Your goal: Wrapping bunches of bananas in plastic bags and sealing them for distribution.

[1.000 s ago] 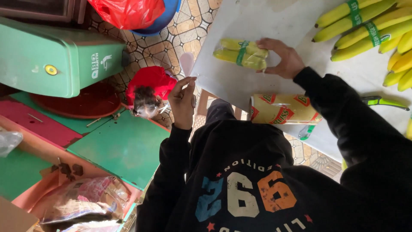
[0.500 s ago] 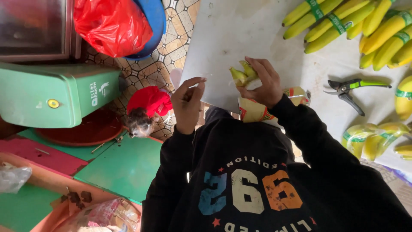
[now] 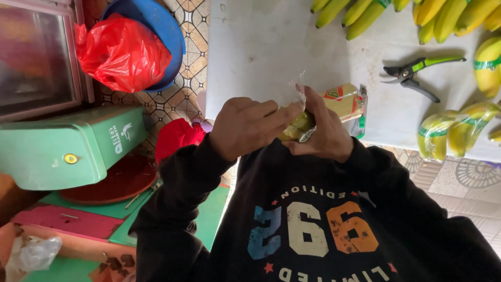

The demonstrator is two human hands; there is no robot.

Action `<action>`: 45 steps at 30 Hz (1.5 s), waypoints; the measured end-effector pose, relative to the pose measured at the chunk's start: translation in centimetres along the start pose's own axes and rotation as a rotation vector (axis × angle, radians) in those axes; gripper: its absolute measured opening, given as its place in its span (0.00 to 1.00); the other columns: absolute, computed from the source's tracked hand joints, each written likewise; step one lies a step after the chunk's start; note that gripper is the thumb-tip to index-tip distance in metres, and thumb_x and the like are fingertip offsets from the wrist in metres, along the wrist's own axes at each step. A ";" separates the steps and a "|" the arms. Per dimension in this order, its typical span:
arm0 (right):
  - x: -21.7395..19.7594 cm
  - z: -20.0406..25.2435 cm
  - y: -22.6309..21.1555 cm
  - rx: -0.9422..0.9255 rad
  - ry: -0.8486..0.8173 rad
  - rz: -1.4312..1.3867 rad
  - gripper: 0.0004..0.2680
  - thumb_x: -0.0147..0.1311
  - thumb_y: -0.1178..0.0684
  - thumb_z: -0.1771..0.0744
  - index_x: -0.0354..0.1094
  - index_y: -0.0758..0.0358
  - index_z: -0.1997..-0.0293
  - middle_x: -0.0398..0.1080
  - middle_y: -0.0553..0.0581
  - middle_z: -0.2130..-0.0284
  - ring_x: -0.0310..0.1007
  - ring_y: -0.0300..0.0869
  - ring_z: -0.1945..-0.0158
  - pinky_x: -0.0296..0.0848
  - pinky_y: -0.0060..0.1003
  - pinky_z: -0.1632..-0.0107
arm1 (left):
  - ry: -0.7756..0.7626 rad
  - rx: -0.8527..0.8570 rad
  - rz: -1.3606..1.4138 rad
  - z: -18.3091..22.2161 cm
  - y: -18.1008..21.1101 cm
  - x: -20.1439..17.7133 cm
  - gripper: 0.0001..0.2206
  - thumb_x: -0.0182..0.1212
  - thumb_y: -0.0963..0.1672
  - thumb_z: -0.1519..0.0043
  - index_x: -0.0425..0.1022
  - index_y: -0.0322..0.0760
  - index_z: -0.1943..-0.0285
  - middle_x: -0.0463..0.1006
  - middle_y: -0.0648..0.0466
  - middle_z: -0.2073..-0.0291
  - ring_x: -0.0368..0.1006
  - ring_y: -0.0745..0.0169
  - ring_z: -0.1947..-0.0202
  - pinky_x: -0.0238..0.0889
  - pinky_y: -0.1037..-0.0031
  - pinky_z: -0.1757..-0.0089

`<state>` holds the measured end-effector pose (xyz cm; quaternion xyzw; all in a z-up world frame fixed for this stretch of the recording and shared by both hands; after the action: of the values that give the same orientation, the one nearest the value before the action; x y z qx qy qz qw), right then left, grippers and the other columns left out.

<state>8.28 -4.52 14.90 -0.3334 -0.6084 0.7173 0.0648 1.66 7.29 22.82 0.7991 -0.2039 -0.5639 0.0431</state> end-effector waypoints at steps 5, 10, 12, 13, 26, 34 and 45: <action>1.0 2.5 2.1 0.004 0.043 0.011 0.44 0.73 0.47 0.44 0.40 0.68 0.25 0.75 0.65 0.53 0.77 0.64 0.52 0.75 0.60 0.51 | -0.094 0.060 -0.045 0.7 0.9 0.5 0.15 0.63 0.47 0.34 0.77 0.55 0.37 0.65 0.62 0.79 0.66 0.64 0.86 0.62 0.74 0.76; 1.6 4.0 2.3 -0.059 0.088 0.017 0.45 0.72 0.47 0.42 0.34 0.70 0.24 0.73 0.66 0.56 0.77 0.66 0.53 0.75 0.63 0.52 | -0.144 0.080 -0.107 1.7 1.7 0.9 0.17 0.64 0.46 0.35 0.77 0.59 0.37 0.64 0.63 0.80 0.63 0.65 0.87 0.60 0.74 0.77; 2.0 4.5 2.9 -0.087 0.078 0.020 0.45 0.74 0.47 0.43 0.35 0.70 0.26 0.74 0.65 0.55 0.78 0.65 0.53 0.75 0.60 0.53 | -0.164 0.078 -0.100 1.7 2.0 0.8 0.17 0.65 0.46 0.37 0.78 0.59 0.38 0.65 0.63 0.80 0.64 0.65 0.87 0.60 0.73 0.78; 2.1 4.6 3.1 -0.089 0.077 0.021 0.45 0.74 0.47 0.43 0.35 0.70 0.26 0.74 0.65 0.55 0.78 0.65 0.53 0.75 0.60 0.53 | -0.163 0.077 -0.102 1.9 2.1 0.8 0.17 0.65 0.46 0.37 0.78 0.59 0.38 0.65 0.63 0.80 0.64 0.65 0.87 0.60 0.73 0.78; 2.2 4.8 1.8 -0.055 0.089 -0.005 0.29 0.76 0.48 0.46 0.66 0.54 0.42 0.72 0.59 0.59 0.77 0.56 0.57 0.74 0.51 0.58 | -0.157 0.111 -0.270 2.1 4.5 -1.6 0.08 0.62 0.45 0.38 0.80 0.58 0.53 0.64 0.63 0.79 0.66 0.64 0.85 0.63 0.71 0.73; 1.8 5.8 3.2 -0.064 0.155 -0.053 0.27 0.77 0.45 0.45 0.63 0.57 0.48 0.76 0.63 0.54 0.79 0.59 0.55 0.76 0.48 0.57 | -0.128 0.130 -0.315 2.2 5.3 -1.0 0.18 0.58 0.41 0.37 0.80 0.56 0.40 0.62 0.63 0.79 0.64 0.65 0.85 0.64 0.72 0.73; -0.3 5.0 0.3 -0.311 0.365 -0.153 0.26 0.79 0.50 0.44 0.65 0.67 0.47 0.72 0.69 0.60 0.78 0.63 0.59 0.76 0.53 0.57 | -0.058 0.321 -0.430 0.6 7.4 -3.7 0.05 0.59 0.39 0.35 0.80 0.41 0.58 0.58 0.60 0.79 0.59 0.64 0.83 0.60 0.72 0.72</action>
<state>5.82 -8.93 14.95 -0.4163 -0.7132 0.5360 0.1754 -1.98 2.00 28.07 0.8041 -0.1174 -0.5433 -0.2109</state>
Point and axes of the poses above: each hand's wrist, its own z-axis away from the middle knuckle, its own x-axis out of the palm, y = z × x, the point moved 8 cm from there along -z, towards the middle knuckle
